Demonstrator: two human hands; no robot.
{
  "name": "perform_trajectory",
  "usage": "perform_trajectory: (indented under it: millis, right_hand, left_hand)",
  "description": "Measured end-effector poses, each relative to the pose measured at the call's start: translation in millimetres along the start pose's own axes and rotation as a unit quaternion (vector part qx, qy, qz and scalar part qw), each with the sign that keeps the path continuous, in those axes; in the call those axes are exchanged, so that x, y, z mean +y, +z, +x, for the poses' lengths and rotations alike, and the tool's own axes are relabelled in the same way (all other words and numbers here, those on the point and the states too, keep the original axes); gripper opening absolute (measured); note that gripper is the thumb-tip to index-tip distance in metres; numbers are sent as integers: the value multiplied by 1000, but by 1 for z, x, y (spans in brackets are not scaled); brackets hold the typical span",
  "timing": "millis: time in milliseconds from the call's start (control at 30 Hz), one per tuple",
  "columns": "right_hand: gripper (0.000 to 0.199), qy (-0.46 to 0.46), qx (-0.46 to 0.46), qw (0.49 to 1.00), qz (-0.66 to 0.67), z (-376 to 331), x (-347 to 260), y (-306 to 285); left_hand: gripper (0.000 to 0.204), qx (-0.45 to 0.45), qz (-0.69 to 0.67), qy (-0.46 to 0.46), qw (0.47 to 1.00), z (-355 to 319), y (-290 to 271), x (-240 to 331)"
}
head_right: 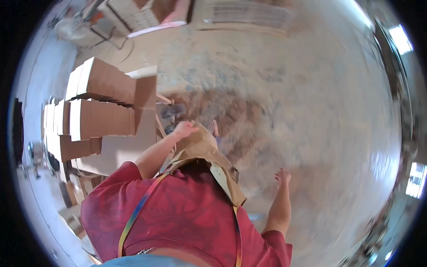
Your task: Sanding the edges of small rectangular wooden blocks using an industrial belt sander.
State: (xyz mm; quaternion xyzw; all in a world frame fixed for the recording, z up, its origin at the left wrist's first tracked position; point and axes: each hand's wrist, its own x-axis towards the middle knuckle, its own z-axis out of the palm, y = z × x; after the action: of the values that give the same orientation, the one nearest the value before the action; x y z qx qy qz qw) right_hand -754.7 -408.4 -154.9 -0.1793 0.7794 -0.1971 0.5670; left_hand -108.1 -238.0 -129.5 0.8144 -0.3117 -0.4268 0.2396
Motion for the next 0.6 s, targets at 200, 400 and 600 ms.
perform_trajectory:
  millis: [200, 400, 600]
  right_hand:
    - [19, -93, -124, 983, 96, 43, -150, 97]
    - [21, -89, -310, 907, -272, 21, -192, 199]
    - [24, -97, -362, 868, -327, 50, -232, 247]
  left_hand:
    - [47, 9, 71, -63, 995, 42, 15, 29]
    - [51, 17, 51, -95, 994, 111, 17, 64]
    - [67, 139, -105, -94, 980, 130, -5, 74]
